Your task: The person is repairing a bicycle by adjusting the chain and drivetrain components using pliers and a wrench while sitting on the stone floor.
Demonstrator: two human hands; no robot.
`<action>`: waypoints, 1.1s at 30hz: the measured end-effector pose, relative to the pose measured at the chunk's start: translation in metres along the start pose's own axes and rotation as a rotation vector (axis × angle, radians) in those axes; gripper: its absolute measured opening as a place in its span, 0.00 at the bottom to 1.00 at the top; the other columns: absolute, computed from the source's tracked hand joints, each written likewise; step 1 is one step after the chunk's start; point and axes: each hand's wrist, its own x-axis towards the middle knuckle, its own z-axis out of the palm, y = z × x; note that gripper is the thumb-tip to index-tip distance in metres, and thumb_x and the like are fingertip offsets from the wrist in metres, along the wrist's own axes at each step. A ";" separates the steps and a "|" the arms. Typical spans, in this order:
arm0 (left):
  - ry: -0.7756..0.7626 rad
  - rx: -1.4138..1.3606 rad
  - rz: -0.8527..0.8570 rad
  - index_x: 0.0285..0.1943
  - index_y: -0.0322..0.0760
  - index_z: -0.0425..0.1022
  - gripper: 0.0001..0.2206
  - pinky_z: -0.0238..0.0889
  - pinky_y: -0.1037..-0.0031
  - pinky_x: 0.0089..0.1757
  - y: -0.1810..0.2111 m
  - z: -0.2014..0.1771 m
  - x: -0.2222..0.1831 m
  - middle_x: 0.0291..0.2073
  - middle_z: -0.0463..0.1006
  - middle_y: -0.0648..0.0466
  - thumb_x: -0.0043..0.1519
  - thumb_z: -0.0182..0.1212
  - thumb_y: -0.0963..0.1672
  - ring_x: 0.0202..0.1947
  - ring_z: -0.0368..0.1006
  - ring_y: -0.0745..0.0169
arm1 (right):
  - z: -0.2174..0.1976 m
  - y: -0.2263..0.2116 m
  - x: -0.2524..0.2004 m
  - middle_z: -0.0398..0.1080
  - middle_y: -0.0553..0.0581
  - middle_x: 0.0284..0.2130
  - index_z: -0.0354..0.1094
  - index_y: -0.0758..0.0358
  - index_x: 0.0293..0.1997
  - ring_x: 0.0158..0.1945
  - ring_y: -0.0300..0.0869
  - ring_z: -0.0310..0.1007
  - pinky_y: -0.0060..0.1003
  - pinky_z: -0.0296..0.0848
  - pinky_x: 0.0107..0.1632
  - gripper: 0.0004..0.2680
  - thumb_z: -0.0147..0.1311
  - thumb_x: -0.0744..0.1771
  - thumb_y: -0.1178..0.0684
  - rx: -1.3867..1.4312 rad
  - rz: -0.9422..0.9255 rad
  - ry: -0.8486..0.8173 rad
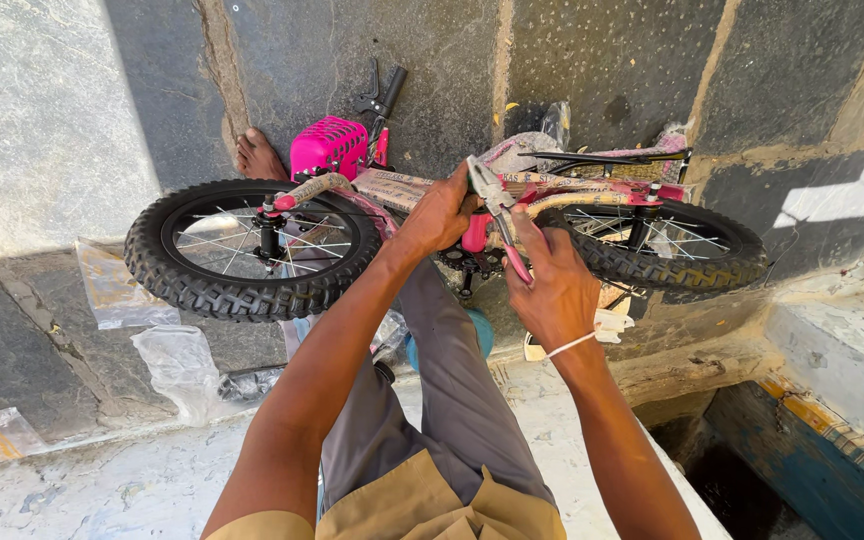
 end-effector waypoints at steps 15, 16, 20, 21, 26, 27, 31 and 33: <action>-0.034 0.181 0.186 0.63 0.36 0.63 0.18 0.65 0.49 0.44 -0.015 0.012 -0.003 0.41 0.78 0.33 0.66 0.60 0.41 0.45 0.74 0.27 | 0.009 0.010 -0.005 0.69 0.59 0.40 0.63 0.47 0.70 0.36 0.55 0.75 0.49 0.73 0.35 0.26 0.64 0.63 0.53 -0.092 -0.073 0.067; -0.035 0.222 0.197 0.60 0.38 0.65 0.14 0.67 0.50 0.45 -0.015 0.013 -0.003 0.43 0.79 0.34 0.67 0.61 0.41 0.46 0.75 0.29 | 0.010 0.011 -0.005 0.69 0.60 0.40 0.63 0.48 0.70 0.36 0.55 0.75 0.49 0.73 0.35 0.26 0.64 0.62 0.52 -0.100 -0.064 0.064; -0.078 0.248 0.106 0.68 0.33 0.61 0.24 0.63 0.46 0.41 -0.006 0.011 0.001 0.38 0.77 0.31 0.62 0.60 0.41 0.41 0.72 0.25 | 0.014 0.010 -0.012 0.68 0.62 0.40 0.62 0.49 0.70 0.36 0.54 0.75 0.48 0.73 0.35 0.25 0.65 0.64 0.52 -0.035 -0.060 0.258; -0.088 0.246 0.109 0.67 0.32 0.61 0.23 0.63 0.46 0.41 -0.007 0.011 0.002 0.38 0.76 0.31 0.63 0.60 0.41 0.41 0.72 0.25 | 0.015 0.013 -0.014 0.68 0.62 0.40 0.63 0.48 0.69 0.36 0.55 0.75 0.49 0.73 0.36 0.24 0.65 0.64 0.53 -0.054 -0.032 0.169; -0.129 0.500 0.246 0.57 0.33 0.66 0.19 0.68 0.51 0.42 -0.014 0.015 0.006 0.40 0.77 0.35 0.55 0.59 0.39 0.43 0.74 0.30 | 0.014 0.016 -0.012 0.71 0.62 0.38 0.66 0.52 0.67 0.36 0.56 0.76 0.49 0.73 0.37 0.25 0.68 0.62 0.53 -0.003 0.059 0.114; -0.108 0.512 0.307 0.56 0.36 0.68 0.18 0.68 0.51 0.43 -0.011 0.018 0.002 0.40 0.79 0.39 0.55 0.58 0.38 0.45 0.75 0.33 | 0.016 0.014 -0.015 0.70 0.62 0.41 0.63 0.57 0.69 0.39 0.55 0.76 0.48 0.74 0.40 0.25 0.67 0.63 0.54 0.044 0.011 0.204; 0.244 0.247 0.097 0.52 0.34 0.71 0.08 0.66 0.55 0.40 0.019 0.018 -0.011 0.37 0.78 0.40 0.66 0.62 0.39 0.37 0.75 0.41 | 0.022 0.017 -0.038 0.72 0.61 0.43 0.62 0.69 0.66 0.38 0.49 0.72 0.43 0.72 0.38 0.24 0.63 0.62 0.58 0.344 0.149 0.287; 0.477 -0.038 -0.036 0.48 0.34 0.70 0.09 0.65 0.64 0.34 0.040 0.019 -0.034 0.33 0.78 0.47 0.65 0.64 0.42 0.32 0.74 0.55 | 0.028 0.022 -0.052 0.72 0.58 0.39 0.63 0.69 0.61 0.34 0.45 0.71 0.40 0.71 0.36 0.21 0.62 0.62 0.59 0.496 0.240 0.211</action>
